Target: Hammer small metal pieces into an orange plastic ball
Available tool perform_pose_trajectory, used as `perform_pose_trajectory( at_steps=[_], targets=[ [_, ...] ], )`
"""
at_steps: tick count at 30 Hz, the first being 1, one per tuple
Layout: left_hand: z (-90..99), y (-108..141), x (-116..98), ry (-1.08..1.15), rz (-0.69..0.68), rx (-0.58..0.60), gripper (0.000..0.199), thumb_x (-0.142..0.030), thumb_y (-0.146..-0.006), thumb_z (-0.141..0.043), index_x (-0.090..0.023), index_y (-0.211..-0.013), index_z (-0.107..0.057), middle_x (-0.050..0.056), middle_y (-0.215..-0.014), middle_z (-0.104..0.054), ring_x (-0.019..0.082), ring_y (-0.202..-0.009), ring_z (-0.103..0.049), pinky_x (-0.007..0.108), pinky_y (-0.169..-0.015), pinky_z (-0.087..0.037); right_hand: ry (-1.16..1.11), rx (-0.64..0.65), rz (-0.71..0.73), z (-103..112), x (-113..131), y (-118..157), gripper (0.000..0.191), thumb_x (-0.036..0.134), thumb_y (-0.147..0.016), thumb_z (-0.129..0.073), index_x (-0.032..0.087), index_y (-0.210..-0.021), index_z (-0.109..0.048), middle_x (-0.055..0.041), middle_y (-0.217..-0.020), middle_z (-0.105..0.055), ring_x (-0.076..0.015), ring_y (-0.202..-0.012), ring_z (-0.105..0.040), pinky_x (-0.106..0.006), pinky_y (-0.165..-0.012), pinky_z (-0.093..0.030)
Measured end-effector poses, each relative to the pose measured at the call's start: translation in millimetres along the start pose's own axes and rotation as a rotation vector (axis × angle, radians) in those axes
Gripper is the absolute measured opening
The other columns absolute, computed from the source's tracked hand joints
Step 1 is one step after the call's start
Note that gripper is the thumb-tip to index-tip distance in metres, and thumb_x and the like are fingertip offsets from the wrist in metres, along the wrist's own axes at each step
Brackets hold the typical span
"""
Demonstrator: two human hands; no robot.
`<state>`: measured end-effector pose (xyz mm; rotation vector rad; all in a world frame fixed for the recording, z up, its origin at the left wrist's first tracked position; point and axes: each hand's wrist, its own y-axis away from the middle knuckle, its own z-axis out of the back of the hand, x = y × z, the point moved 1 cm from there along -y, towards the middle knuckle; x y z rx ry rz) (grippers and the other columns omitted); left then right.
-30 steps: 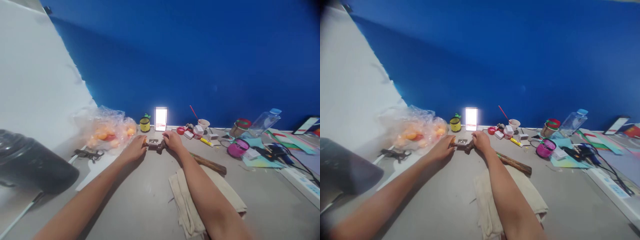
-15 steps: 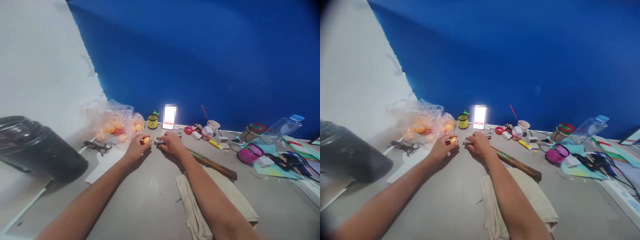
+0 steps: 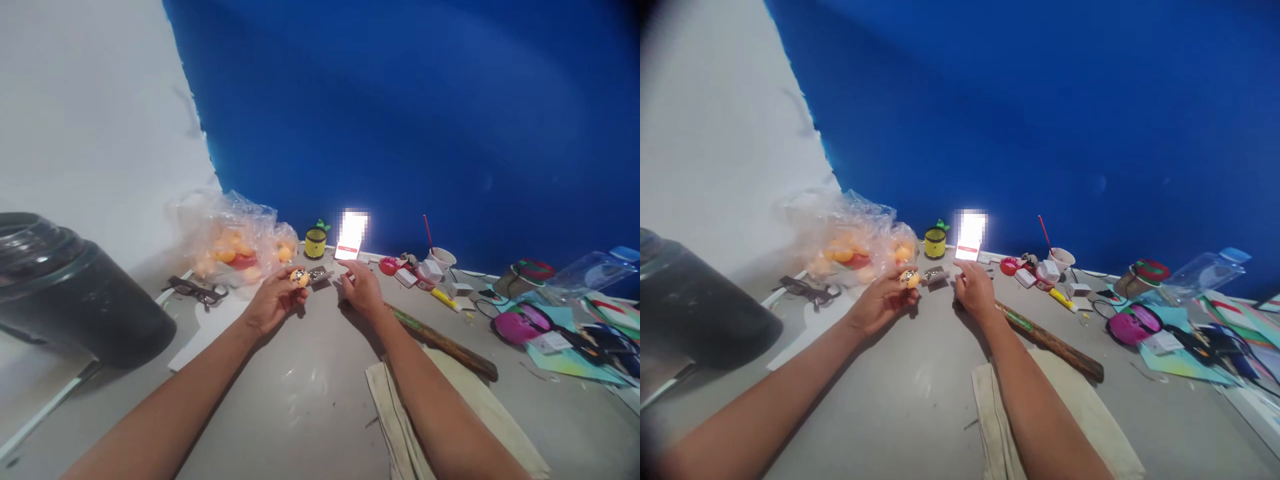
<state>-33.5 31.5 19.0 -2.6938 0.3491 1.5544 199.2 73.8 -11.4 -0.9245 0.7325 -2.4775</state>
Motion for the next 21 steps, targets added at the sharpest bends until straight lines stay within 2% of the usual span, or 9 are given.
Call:
perform_pose_trajectory(
  at_steps=[2,4,7,9,11,13,16,19,21],
  targets=[
    [2.2,-2.7,0.9,0.022,-0.006,-0.040,0.042,-0.010,-0.067,-0.074,-0.013,-0.108,-0.069,0.005,-0.086,-0.072,0.015,-0.069,-0.070,0.024,-0.060,-0.055,-0.039,-0.021,0.013,-0.7,-0.8,-1.3,0.049,0.011,-0.090,-0.059,0.025,-0.136,-0.068,-0.0110,-0.132,-0.068,-0.0211,-0.091,-0.068,-0.038,-0.091,-0.060],
    [3.5,-4.6,2.4,0.030,-0.011,-0.061,0.039,-0.011,-0.064,-0.073,-0.014,-0.103,-0.068,0.003,-0.079,-0.069,0.016,-0.068,-0.069,0.023,-0.058,-0.053,-0.047,0.012,0.077,-6.0,2.1,-2.9,0.050,0.010,-0.089,-0.062,0.026,-0.135,-0.069,-0.0114,-0.140,-0.064,-0.0216,-0.099,-0.069,-0.038,-0.093,-0.059],
    [4.4,-5.2,3.9,-0.014,-0.021,-0.058,0.025,-0.023,-0.069,-0.076,-0.016,-0.090,-0.064,0.000,-0.071,-0.064,0.015,-0.062,-0.064,0.023,-0.051,-0.047,-0.002,0.111,0.166,-13.8,7.5,-4.7,0.032,0.006,-0.089,-0.063,0.026,-0.110,-0.078,-0.0096,-0.127,-0.070,-0.0239,-0.111,-0.067,-0.038,-0.098,-0.057],
    [4.4,-5.3,2.6,-0.131,-0.022,-0.061,0.024,-0.034,-0.073,-0.077,-0.018,-0.078,-0.059,-0.001,-0.064,-0.059,0.014,-0.055,-0.059,0.022,-0.047,-0.040,0.024,0.139,0.180,-13.6,8.5,-5.6,0.028,0.004,-0.090,-0.061,0.024,-0.096,-0.078,-0.0086,-0.115,-0.074,-0.0243,-0.112,-0.066,-0.037,-0.098,-0.055],
    [2.5,-6.2,-1.8,-0.335,-0.071,-0.104,0.029,-0.039,-0.076,-0.075,-0.020,-0.069,-0.054,-0.002,-0.057,-0.055,0.013,-0.050,-0.053,0.023,-0.048,-0.037,0.033,0.128,0.169,-10.0,7.5,-6.6,0.029,0.002,-0.091,-0.058,0.023,-0.094,-0.078,-0.0085,-0.111,-0.075,-0.0240,-0.110,-0.066,-0.037,-0.099,-0.054],
    [-3.1,-8.3,-9.0,-0.621,-0.204,-0.164,0.027,-0.035,-0.078,-0.072,-0.021,-0.065,-0.053,-0.001,-0.057,-0.057,0.014,-0.053,-0.054,0.026,-0.055,-0.041,0.035,0.118,0.153,-6.7,6.5,-7.2,0.028,0.004,-0.094,-0.057,0.023,-0.094,-0.077,-0.0086,-0.111,-0.075,-0.0240,-0.110,-0.066,-0.037,-0.098,-0.054],
    [-19.2,-15.0,-17.5,-1.147,-0.396,-0.122,0.012,-0.023,-0.079,-0.069,-0.020,-0.068,-0.065,0.005,-0.076,-0.070,0.021,-0.075,-0.065,0.032,-0.072,-0.048,0.035,0.148,0.142,-7.2,7.5,-6.9,0.027,0.006,-0.096,-0.055,0.022,-0.096,-0.076,-0.0091,-0.113,-0.074,-0.0243,-0.110,-0.065,-0.037,-0.097,-0.053],
    [-34.4,-25.7,-16.3,-1.611,-0.296,-0.011,0.013,-0.016,-0.080,-0.066,-0.020,-0.068,-0.071,0.010,-0.088,-0.074,0.026,-0.086,-0.069,0.034,-0.075,-0.047,0.024,0.183,0.148,-10.0,10.9,-4.9,0.027,0.003,-0.091,-0.057,0.022,-0.101,-0.074,-0.0108,-0.118,-0.072,-0.0258,-0.114,-0.064,-0.039,-0.100,-0.052],
    [-40.6,-32.1,-13.5,-1.756,-0.204,0.008,0.012,-0.015,-0.076,-0.070,-0.019,-0.065,-0.071,0.011,-0.082,-0.073,0.029,-0.084,-0.070,0.033,-0.072,-0.046,-0.001,0.202,0.151,-10.0,14.0,-3.1,0.029,0.003,-0.088,-0.059,0.021,-0.106,-0.073,-0.0118,-0.122,-0.070,-0.0264,-0.117,-0.063,-0.040,-0.103,-0.052]
  ],
)
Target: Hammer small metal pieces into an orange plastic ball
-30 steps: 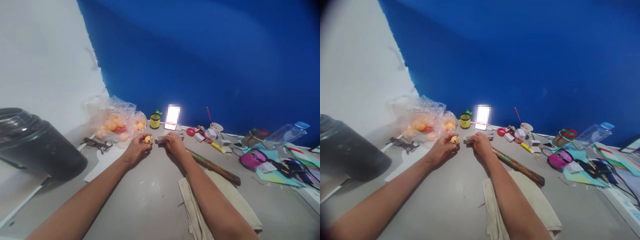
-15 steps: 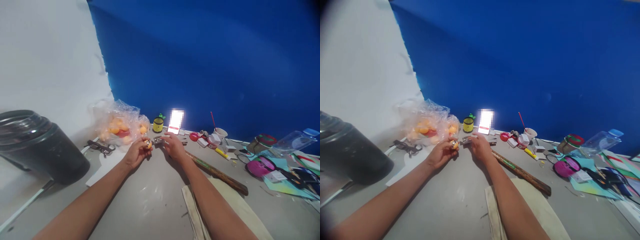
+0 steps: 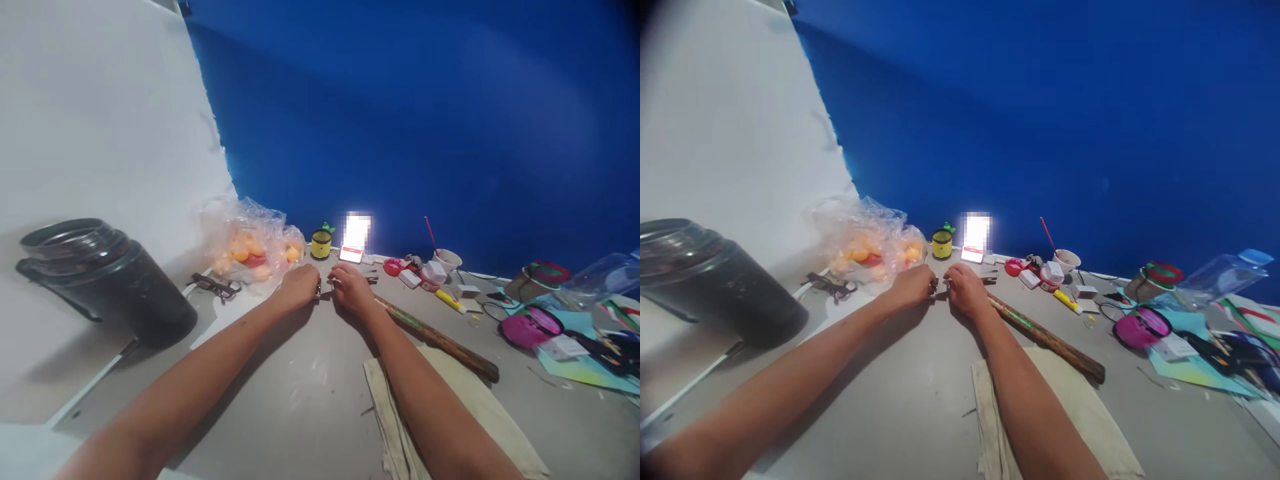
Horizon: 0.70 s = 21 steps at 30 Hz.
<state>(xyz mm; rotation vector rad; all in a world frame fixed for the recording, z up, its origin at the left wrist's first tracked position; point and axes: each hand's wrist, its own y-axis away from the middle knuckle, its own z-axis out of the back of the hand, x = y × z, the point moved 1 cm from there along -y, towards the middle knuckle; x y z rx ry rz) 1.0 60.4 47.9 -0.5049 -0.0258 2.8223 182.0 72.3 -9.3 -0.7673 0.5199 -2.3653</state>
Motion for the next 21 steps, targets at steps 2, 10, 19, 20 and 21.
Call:
perform_pose_trajectory(
  at_steps=[2,10,19,20,21],
  targets=[
    [-2.2,-4.5,-2.9,-0.025,0.001,0.022,0.011,-0.016,-0.073,-0.075,-0.019,-0.064,-0.070,0.011,-0.074,-0.071,0.030,-0.081,-0.070,0.033,-0.070,-0.045,-0.023,0.026,0.008,1.1,3.9,1.0,0.030,0.004,-0.089,-0.059,0.021,-0.110,-0.072,-0.0119,-0.123,-0.069,-0.0258,-0.117,-0.062,-0.040,-0.104,-0.051],
    [-14.3,-8.7,16.8,-0.205,-0.077,0.018,0.023,-0.022,-0.089,-0.058,-0.019,-0.075,-0.075,0.016,-0.091,-0.074,0.031,-0.084,-0.071,0.035,-0.068,-0.042,-0.005,0.088,-0.033,1.9,12.2,-2.0,0.030,0.003,-0.091,-0.057,0.021,-0.112,-0.069,-0.0096,-0.120,-0.068,-0.0225,-0.115,-0.062,-0.035,-0.103,-0.049],
    [-11.2,-2.2,15.1,-0.132,-0.087,-0.025,0.021,-0.020,-0.092,-0.060,-0.020,-0.075,-0.072,0.012,-0.085,-0.072,0.028,-0.084,-0.068,0.034,-0.070,-0.038,0.005,0.053,-0.058,-1.7,13.9,0.9,0.027,0.006,-0.090,-0.060,0.022,-0.110,-0.068,-0.0083,-0.115,-0.067,-0.0226,-0.109,-0.061,-0.034,-0.098,-0.049],
    [-9.2,-1.0,13.9,-0.119,-0.091,-0.036,0.019,-0.019,-0.092,-0.060,-0.020,-0.077,-0.072,0.012,-0.087,-0.073,0.028,-0.086,-0.068,0.033,-0.071,-0.038,0.000,0.052,-0.062,-1.9,13.7,1.1,0.027,0.006,-0.090,-0.060,0.021,-0.110,-0.068,-0.0083,-0.114,-0.067,-0.0226,-0.108,-0.062,-0.034,-0.097,-0.050],
    [-7.5,0.2,13.4,-0.104,-0.096,-0.052,0.018,-0.017,-0.092,-0.059,-0.020,-0.079,-0.072,0.011,-0.089,-0.074,0.027,-0.088,-0.068,0.033,-0.071,-0.038,-0.005,0.049,-0.066,-2.0,13.4,1.2,0.027,0.005,-0.089,-0.060,0.021,-0.110,-0.068,-0.0085,-0.113,-0.067,-0.0226,-0.106,-0.062,-0.034,-0.096,-0.050]
  ],
)
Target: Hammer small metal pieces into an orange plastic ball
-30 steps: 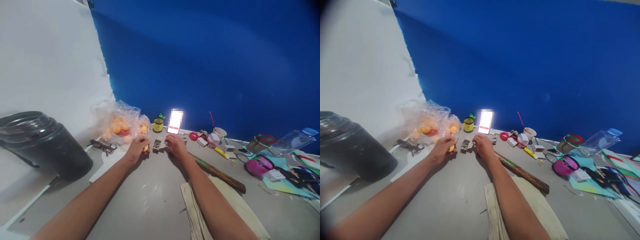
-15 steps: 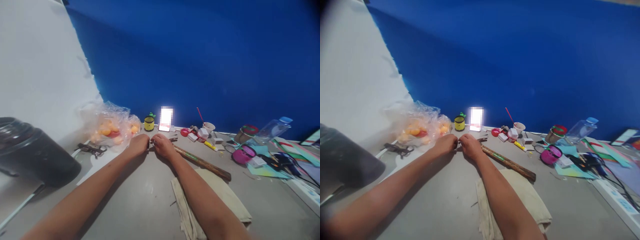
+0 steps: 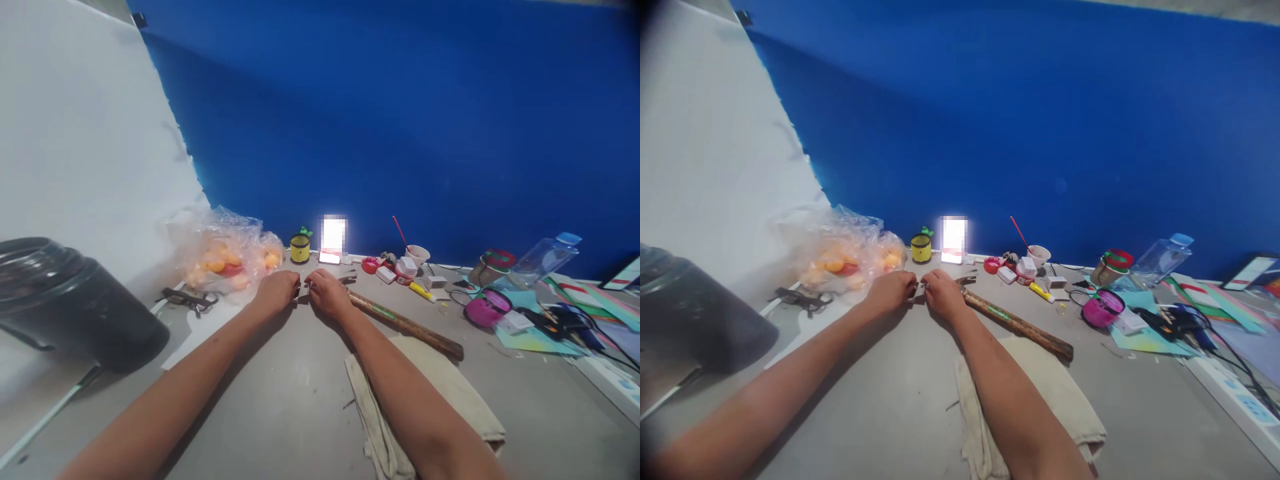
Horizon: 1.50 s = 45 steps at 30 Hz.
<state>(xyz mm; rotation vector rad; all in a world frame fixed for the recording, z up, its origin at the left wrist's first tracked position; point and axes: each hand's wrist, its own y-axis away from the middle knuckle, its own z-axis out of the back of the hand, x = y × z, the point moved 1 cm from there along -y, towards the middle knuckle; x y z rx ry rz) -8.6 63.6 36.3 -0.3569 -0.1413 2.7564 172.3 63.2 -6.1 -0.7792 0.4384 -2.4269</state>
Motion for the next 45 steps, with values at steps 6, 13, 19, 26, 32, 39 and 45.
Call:
perform_pose_trajectory(
  at_steps=[6,13,19,26,32,39,45],
  targets=[
    [-2.0,2.6,8.0,0.082,0.051,-0.018,0.018,-0.013,-0.089,-0.060,-0.021,-0.086,-0.075,0.009,-0.094,-0.076,0.027,-0.090,-0.068,0.032,-0.074,-0.041,-0.025,-0.013,-0.021,-1.7,-2.8,0.6,0.030,0.003,-0.087,-0.057,0.022,-0.108,-0.068,-0.0074,-0.111,-0.067,-0.0216,-0.101,-0.062,-0.033,-0.092,-0.051],
    [-5.7,-2.8,11.8,0.057,-0.010,0.099,0.021,-0.019,-0.090,-0.060,-0.022,-0.080,-0.078,0.010,-0.098,-0.073,0.026,-0.087,-0.067,0.033,-0.070,-0.039,-0.041,0.008,-0.053,-1.7,-1.8,0.1,0.028,0.004,-0.086,-0.060,0.021,-0.106,-0.069,-0.0076,-0.113,-0.067,-0.0209,-0.099,-0.063,-0.034,-0.093,-0.051],
    [-10.1,-2.4,14.4,0.061,-0.036,0.038,0.024,-0.020,-0.095,-0.053,-0.020,-0.083,-0.074,0.011,-0.096,-0.071,0.024,-0.082,-0.065,0.034,-0.068,-0.039,-0.021,0.008,-0.071,0.5,3.3,-1.7,0.026,0.006,-0.088,-0.060,0.023,-0.105,-0.068,-0.0070,-0.111,-0.068,-0.0217,-0.102,-0.063,-0.033,-0.094,-0.050],
    [-9.0,-2.3,14.1,-0.033,-0.047,0.012,0.025,-0.022,-0.100,-0.046,-0.020,-0.087,-0.067,0.013,-0.090,-0.073,0.029,-0.086,-0.068,0.035,-0.068,-0.037,0.018,0.001,-0.077,-2.9,2.2,-4.0,0.024,0.007,-0.089,-0.062,0.023,-0.105,-0.068,-0.0073,-0.113,-0.068,-0.0230,-0.106,-0.063,-0.033,-0.094,-0.050],
    [-5.8,-2.7,15.4,-0.046,-0.067,0.011,0.021,-0.023,-0.097,-0.049,-0.022,-0.082,-0.064,0.009,-0.090,-0.072,0.027,-0.088,-0.068,0.033,-0.069,-0.038,0.048,-0.005,-0.076,-6.1,2.0,-5.1,0.021,0.011,-0.091,-0.062,0.024,-0.106,-0.068,-0.0067,-0.113,-0.068,-0.0230,-0.107,-0.063,-0.032,-0.092,-0.050],
    [-7.1,-5.1,21.5,0.101,-0.068,-0.118,0.023,-0.032,-0.093,-0.054,-0.023,-0.074,-0.063,0.009,-0.086,-0.073,0.028,-0.085,-0.067,0.035,-0.072,-0.042,0.070,-0.001,-0.099,-6.3,4.1,-7.6,0.020,0.012,-0.092,-0.063,0.025,-0.106,-0.069,-0.0070,-0.114,-0.068,-0.0233,-0.107,-0.063,-0.033,-0.092,-0.050],
    [17.7,2.6,2.4,0.490,0.114,-0.293,0.025,-0.042,-0.087,-0.059,-0.023,-0.083,-0.076,0.007,-0.090,-0.079,0.027,-0.085,-0.070,0.035,-0.079,-0.049,0.034,0.011,-0.147,-7.0,7.1,-14.8,0.023,0.010,-0.094,-0.060,0.023,-0.111,-0.069,-0.0072,-0.114,-0.069,-0.0228,-0.106,-0.064,-0.032,-0.090,-0.049]
  ],
)
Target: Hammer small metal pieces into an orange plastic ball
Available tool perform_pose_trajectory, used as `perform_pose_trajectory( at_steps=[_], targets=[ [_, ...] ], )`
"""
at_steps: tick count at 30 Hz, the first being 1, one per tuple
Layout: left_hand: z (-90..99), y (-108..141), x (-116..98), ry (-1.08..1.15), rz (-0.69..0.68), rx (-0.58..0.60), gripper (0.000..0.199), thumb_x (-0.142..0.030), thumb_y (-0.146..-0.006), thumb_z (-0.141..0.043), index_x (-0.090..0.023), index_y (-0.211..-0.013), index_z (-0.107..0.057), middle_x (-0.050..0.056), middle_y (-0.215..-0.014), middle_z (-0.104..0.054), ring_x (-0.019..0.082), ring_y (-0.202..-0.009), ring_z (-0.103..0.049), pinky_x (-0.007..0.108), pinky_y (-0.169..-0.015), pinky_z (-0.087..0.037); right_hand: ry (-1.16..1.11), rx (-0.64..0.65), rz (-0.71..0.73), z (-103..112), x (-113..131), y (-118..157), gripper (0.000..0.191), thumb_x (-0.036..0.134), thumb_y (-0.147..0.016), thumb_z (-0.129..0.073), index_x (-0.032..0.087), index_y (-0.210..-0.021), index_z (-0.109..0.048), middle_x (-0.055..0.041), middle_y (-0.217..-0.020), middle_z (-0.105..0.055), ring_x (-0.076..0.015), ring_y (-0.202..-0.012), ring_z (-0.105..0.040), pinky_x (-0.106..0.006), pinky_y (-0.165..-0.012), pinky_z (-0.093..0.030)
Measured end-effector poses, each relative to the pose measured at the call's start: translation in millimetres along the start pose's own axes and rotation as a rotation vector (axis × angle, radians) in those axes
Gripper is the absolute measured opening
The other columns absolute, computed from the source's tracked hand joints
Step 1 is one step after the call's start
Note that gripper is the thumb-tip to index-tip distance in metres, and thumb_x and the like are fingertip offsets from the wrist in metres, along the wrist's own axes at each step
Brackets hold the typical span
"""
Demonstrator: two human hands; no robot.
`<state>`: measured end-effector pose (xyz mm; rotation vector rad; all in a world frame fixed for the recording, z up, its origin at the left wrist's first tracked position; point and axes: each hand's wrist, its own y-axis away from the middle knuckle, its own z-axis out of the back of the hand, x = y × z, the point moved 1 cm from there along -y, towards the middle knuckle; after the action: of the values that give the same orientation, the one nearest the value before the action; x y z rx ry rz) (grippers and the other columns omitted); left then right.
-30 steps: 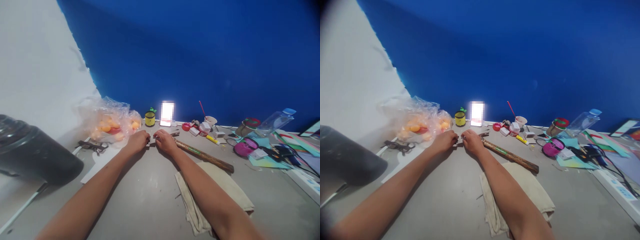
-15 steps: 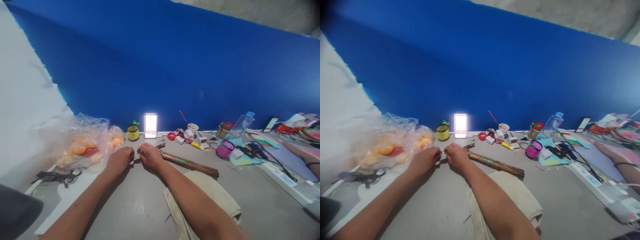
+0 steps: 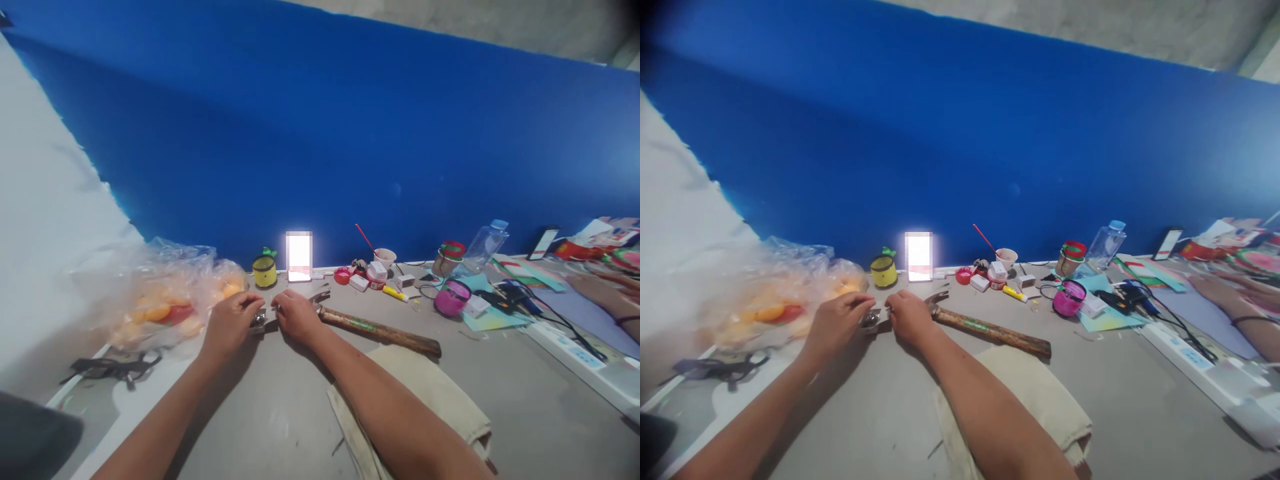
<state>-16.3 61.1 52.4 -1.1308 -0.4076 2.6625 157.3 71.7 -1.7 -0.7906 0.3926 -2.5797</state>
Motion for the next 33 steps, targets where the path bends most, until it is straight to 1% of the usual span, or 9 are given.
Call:
perform_pose_trajectory(
  at_steps=[2,7,9,14,19,22,26,29,33],
  targets=[
    [5.8,6.0,-17.2,0.093,0.029,0.058,0.028,-0.045,-0.083,-0.061,-0.022,-0.083,-0.078,0.005,-0.087,-0.080,0.025,-0.082,-0.069,0.033,-0.076,-0.050,-0.030,0.038,0.036,0.0,0.9,-0.7,0.025,0.009,-0.095,-0.058,0.022,-0.113,-0.069,-0.0068,-0.113,-0.070,-0.0219,-0.106,-0.065,-0.030,-0.090,-0.049],
    [-0.2,28.1,-42.0,0.057,-0.019,0.685,0.020,-0.037,-0.074,-0.066,-0.022,-0.072,-0.079,0.002,-0.076,-0.077,0.022,-0.076,-0.067,0.029,-0.069,-0.045,-0.001,0.019,0.067,3.2,2.4,1.4,0.042,0.013,-0.092,-0.067,0.018,-0.133,-0.063,-0.0115,-0.124,-0.069,-0.0258,-0.118,-0.062,-0.034,-0.099,-0.049],
    [-8.5,30.9,-35.7,0.020,-0.001,0.787,0.019,-0.035,-0.072,-0.066,-0.021,-0.070,-0.079,0.002,-0.074,-0.077,0.022,-0.075,-0.067,0.029,-0.067,-0.043,0.033,-0.022,0.036,5.5,2.0,2.1,0.047,0.015,-0.093,-0.066,0.017,-0.140,-0.059,-0.0134,-0.127,-0.069,-0.0272,-0.120,-0.061,-0.037,-0.102,-0.048],
    [-29.1,6.6,-11.9,-0.007,0.039,0.630,0.019,-0.034,-0.068,-0.063,-0.020,-0.067,-0.076,0.003,-0.067,-0.073,0.022,-0.068,-0.063,0.031,-0.066,-0.041,0.055,-0.160,-0.086,14.0,-7.7,3.1,0.037,0.017,-0.098,-0.060,0.019,-0.134,-0.064,-0.0130,-0.126,-0.071,-0.0272,-0.119,-0.062,-0.038,-0.103,-0.048],
    [-46.2,-19.0,-25.3,0.178,0.057,0.365,0.019,-0.035,-0.067,-0.067,-0.019,-0.060,-0.074,0.005,-0.063,-0.071,0.022,-0.065,-0.061,0.031,-0.064,-0.040,0.044,-0.263,-0.211,25.5,-23.5,3.9,0.029,0.016,-0.098,-0.059,0.022,-0.124,-0.071,-0.0105,-0.122,-0.074,-0.0252,-0.116,-0.065,-0.036,-0.101,-0.050],
    [-49.8,-10.6,-34.7,0.305,0.165,0.272,0.022,-0.038,-0.069,-0.071,-0.019,-0.059,-0.071,0.002,-0.055,-0.063,0.017,-0.056,-0.051,0.029,-0.057,-0.035,0.008,-0.309,-0.274,29.6,-31.2,4.1,0.025,0.016,-0.099,-0.058,0.022,-0.119,-0.073,-0.0090,-0.119,-0.076,-0.0244,-0.112,-0.068,-0.035,-0.098,-0.051],
    [-39.2,19.7,-33.2,0.529,0.278,0.316,0.030,-0.046,-0.071,-0.078,-0.017,-0.065,-0.073,0.001,-0.059,-0.061,0.012,-0.054,-0.049,0.026,-0.056,-0.034,-0.051,-0.321,-0.272,30.0,-36.6,4.6,0.023,0.014,-0.096,-0.059,0.023,-0.110,-0.075,-0.0075,-0.114,-0.079,-0.0238,-0.108,-0.071,-0.035,-0.098,-0.051],
    [-30.2,35.2,-29.9,0.680,0.386,0.350,0.032,-0.043,-0.063,-0.085,-0.015,-0.080,-0.080,0.003,-0.067,-0.067,0.012,-0.057,-0.053,0.024,-0.056,-0.038,-0.117,-0.327,-0.258,31.0,-33.7,4.9,0.022,0.013,-0.094,-0.061,0.023,-0.104,-0.077,-0.0070,-0.110,-0.080,-0.0234,-0.103,-0.072,-0.035,-0.095,-0.052],
    [-30.5,38.4,-25.2,0.777,0.497,0.196,0.034,-0.034,-0.053,-0.086,-0.016,-0.081,-0.078,0.006,-0.077,-0.075,0.013,-0.060,-0.058,0.024,-0.055,-0.041,-0.390,-0.213,-0.182,32.3,-19.0,5.1,0.014,0.017,-0.090,-0.066,0.021,-0.096,-0.078,-0.0028,-0.090,-0.080,-0.0192,-0.083,-0.071,-0.030,-0.081,-0.053]
  ],
)
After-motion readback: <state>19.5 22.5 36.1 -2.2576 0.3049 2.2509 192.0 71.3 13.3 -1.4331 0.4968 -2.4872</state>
